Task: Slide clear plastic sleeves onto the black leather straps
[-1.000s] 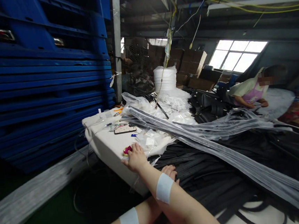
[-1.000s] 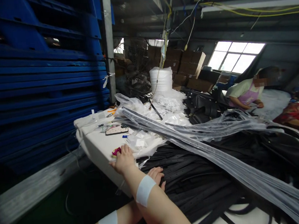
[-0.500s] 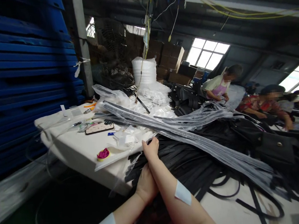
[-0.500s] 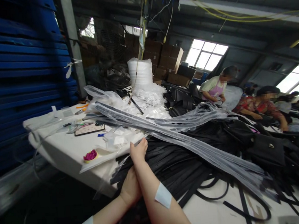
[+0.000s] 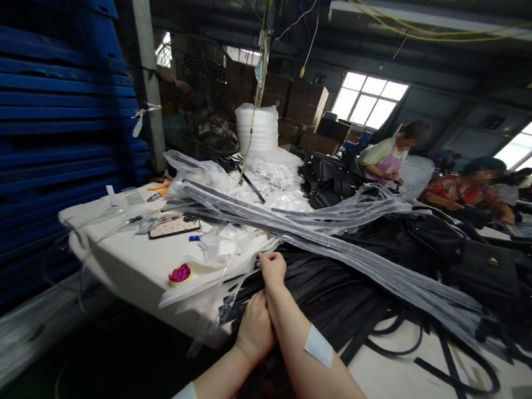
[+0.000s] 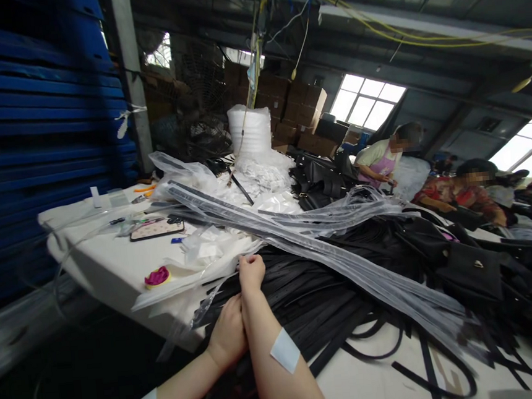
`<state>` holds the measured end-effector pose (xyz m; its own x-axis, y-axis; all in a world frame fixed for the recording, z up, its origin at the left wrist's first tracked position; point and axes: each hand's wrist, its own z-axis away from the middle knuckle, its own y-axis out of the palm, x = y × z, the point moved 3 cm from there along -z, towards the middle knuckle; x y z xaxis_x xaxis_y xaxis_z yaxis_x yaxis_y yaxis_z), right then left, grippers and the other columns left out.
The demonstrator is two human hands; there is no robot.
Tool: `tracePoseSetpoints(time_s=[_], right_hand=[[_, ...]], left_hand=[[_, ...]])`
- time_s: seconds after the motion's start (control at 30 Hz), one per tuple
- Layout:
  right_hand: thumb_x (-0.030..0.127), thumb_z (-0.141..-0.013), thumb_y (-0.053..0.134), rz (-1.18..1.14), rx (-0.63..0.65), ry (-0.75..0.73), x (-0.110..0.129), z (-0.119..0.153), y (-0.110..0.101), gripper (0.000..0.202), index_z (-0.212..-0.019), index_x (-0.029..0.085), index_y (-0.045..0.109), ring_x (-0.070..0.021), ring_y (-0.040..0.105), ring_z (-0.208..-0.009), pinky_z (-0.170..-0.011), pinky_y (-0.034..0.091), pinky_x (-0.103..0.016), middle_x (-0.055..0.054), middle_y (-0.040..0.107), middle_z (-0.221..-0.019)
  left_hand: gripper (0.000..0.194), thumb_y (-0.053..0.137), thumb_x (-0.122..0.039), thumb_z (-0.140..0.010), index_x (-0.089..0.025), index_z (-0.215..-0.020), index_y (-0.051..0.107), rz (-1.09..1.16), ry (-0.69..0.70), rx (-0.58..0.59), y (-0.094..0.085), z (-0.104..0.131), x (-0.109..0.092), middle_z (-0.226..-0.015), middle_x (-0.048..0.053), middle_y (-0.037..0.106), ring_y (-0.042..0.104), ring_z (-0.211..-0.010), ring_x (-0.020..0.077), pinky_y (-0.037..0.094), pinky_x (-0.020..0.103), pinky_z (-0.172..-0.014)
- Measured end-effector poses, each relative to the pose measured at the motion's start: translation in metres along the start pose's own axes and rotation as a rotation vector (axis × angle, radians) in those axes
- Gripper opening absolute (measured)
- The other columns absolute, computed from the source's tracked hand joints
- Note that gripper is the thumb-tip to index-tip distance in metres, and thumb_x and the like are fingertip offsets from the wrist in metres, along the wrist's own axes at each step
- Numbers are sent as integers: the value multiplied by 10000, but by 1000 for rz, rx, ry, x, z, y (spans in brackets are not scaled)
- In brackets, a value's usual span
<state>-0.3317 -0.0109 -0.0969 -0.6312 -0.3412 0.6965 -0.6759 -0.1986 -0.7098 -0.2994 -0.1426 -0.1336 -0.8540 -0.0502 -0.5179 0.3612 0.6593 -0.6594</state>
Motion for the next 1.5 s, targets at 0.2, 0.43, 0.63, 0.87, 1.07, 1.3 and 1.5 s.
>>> tracePoseSetpoints(time_s=[0.2,0.43,0.63,0.87,1.07,1.3,1.5], right_hand=[[223,-899,424,93,26,-74,7,12,-8,443,-1329,138,485,-268,677,-929,-795,477,-355,-161,696,-1061],[561,-852,503,218,192,-110,17,17,5,475,-925,149,726,-335,669,-927,-772,481,-409,-193,716,-954],[454,-760,659,200,226,-182,16,21,8,254,-719,213,728,-257,674,-747,-662,464,-317,-95,726,-767],[513,-894,441,79,96,-198,0,28,-25,467,-628,209,676,-207,618,-637,-623,451,-290,-60,681,-656],[328,-840,533,-74,127,-180,-30,23,-47,265,-733,175,721,-186,641,-641,-632,471,-257,-48,699,-660],[481,-841,485,-234,7,-137,-59,35,-98,393,-702,157,658,-170,557,-557,-535,421,-245,-24,618,-576],[442,-884,449,-241,-33,-197,-81,85,-159,390,-647,176,610,-149,506,-587,-553,362,-238,-1,561,-590]], left_hand=[[407,508,-142,-772,-138,-1167,608,8,39,-20,0,2,2,-1115,168,658,598,-1080,326,505,521,-958],[332,498,-186,-839,-116,-1138,625,-18,36,-19,1,-1,2,-1051,170,689,635,-994,318,537,502,-905],[344,501,-202,-835,-117,-1138,640,-45,39,-16,-1,-2,-1,-1048,177,689,629,-995,329,534,510,-903],[381,506,-127,-781,-173,-1134,642,-29,42,-35,-5,-2,-3,-1163,145,645,584,-1119,314,516,513,-959],[310,484,-92,-808,-177,-1056,649,0,52,-46,-2,-3,-2,-1151,127,652,590,-1113,297,502,522,-978],[314,412,-115,-896,-178,-1140,599,101,223,-89,-26,10,-30,-1109,104,677,628,-1060,224,528,386,-945],[256,461,-295,-916,-176,-1096,599,446,-135,-118,-63,-4,-54,-966,97,684,658,-841,220,554,368,-748]])
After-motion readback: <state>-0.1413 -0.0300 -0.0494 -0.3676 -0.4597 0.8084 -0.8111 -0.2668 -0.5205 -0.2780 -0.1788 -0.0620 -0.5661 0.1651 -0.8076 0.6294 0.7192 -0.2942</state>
